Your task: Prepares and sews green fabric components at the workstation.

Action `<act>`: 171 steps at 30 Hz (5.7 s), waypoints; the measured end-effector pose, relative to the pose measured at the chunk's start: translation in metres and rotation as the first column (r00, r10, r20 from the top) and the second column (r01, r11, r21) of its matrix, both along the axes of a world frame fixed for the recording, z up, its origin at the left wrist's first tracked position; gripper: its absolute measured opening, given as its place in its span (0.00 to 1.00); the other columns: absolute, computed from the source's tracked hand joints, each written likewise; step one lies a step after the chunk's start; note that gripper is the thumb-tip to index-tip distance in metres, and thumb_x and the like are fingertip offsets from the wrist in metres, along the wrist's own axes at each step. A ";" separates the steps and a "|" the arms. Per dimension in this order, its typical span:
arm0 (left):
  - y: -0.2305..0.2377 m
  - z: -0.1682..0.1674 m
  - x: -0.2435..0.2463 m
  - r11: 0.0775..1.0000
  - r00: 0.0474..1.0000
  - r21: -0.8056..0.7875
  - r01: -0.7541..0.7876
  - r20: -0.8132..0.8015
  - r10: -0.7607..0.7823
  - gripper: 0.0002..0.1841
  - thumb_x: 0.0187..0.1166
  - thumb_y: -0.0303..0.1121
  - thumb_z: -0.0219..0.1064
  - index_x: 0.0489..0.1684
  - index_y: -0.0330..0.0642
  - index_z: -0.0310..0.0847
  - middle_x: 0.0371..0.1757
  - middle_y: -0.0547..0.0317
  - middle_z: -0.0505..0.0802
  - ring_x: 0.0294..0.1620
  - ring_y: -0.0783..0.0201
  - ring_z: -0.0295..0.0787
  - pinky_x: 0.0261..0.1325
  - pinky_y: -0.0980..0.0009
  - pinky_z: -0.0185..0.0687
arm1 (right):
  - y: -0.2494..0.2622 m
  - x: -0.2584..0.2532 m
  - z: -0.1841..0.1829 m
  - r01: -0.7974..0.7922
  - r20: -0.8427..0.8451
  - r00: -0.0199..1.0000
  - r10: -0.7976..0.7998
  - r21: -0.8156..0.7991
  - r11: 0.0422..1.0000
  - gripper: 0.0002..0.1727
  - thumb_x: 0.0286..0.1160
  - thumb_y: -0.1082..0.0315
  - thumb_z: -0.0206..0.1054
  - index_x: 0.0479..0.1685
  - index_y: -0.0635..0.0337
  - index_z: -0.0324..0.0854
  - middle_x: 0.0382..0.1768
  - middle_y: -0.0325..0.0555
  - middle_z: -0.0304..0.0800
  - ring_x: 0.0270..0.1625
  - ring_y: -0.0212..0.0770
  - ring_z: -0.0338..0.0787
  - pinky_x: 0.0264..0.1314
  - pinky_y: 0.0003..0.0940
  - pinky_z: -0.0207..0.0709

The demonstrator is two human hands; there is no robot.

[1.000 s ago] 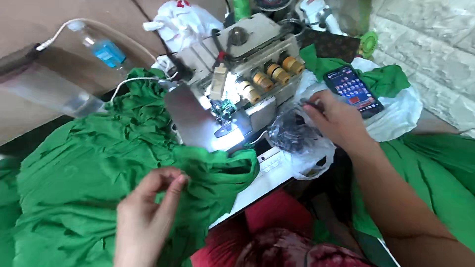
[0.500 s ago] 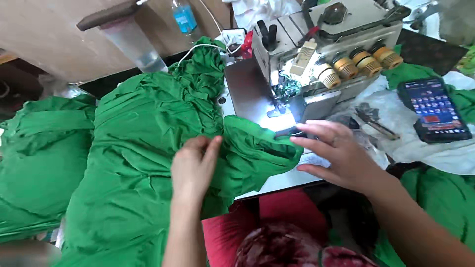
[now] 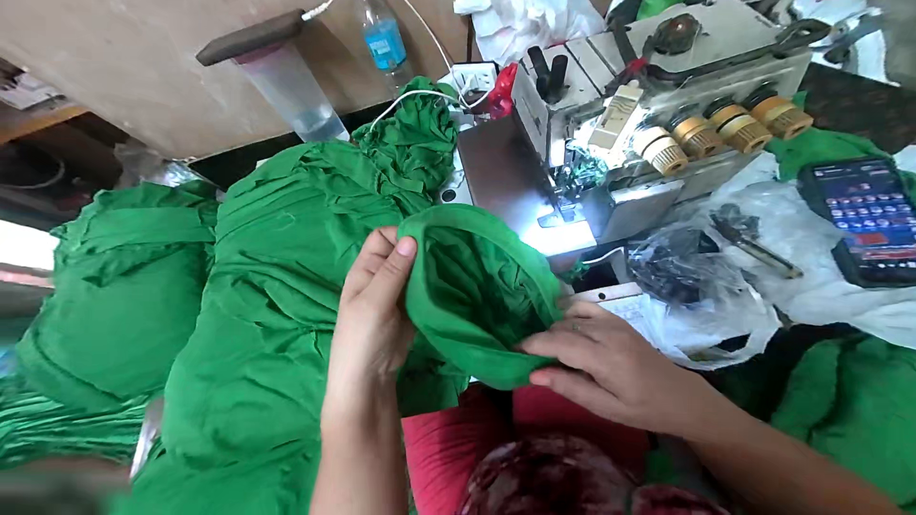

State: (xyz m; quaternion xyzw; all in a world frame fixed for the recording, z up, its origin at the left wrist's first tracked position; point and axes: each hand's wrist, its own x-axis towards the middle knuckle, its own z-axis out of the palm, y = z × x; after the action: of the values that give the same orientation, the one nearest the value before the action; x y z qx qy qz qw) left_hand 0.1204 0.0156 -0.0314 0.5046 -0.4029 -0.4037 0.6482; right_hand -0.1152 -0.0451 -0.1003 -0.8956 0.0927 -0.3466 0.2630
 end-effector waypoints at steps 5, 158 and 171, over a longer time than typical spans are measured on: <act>0.009 0.007 0.026 0.994 0.891 -0.038 0.101 0.447 -0.074 0.10 0.76 0.37 0.75 0.46 0.60 0.77 0.30 0.81 0.88 0.28 0.85 0.84 0.34 0.87 0.82 | -0.005 -0.004 -0.005 -0.122 -0.039 0.989 0.144 0.341 0.932 0.19 0.91 0.62 0.51 0.61 0.66 0.82 0.52 0.49 0.92 0.55 0.31 0.90 0.62 0.26 0.82; -0.112 -0.032 -0.049 0.993 0.280 -0.096 0.075 0.957 0.072 0.13 0.82 0.38 0.66 0.48 0.36 0.84 0.56 0.44 0.90 0.65 0.44 0.83 0.67 0.39 0.72 | -0.038 -0.016 -0.053 0.051 0.167 0.922 -0.348 0.841 0.538 0.12 0.90 0.67 0.53 0.51 0.62 0.82 0.37 0.34 0.89 0.42 0.22 0.89 0.50 0.21 0.84; -0.080 -0.038 -0.039 0.961 0.440 -0.141 0.237 0.897 0.023 0.16 0.83 0.41 0.66 0.58 0.39 0.86 0.72 0.47 0.86 0.85 0.52 0.70 0.86 0.53 0.64 | -0.082 -0.141 -0.005 0.791 -0.281 0.602 -0.747 0.084 0.606 0.11 0.82 0.73 0.63 0.52 0.63 0.90 0.47 0.58 0.90 0.42 0.52 0.90 0.45 0.53 0.84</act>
State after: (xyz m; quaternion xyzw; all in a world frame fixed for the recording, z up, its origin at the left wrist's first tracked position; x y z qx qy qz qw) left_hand 0.0813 -0.0646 -0.0690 0.5297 -0.7607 -0.0654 0.3694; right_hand -0.2565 -0.1274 -0.1048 -0.7681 0.5331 -0.3146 0.1637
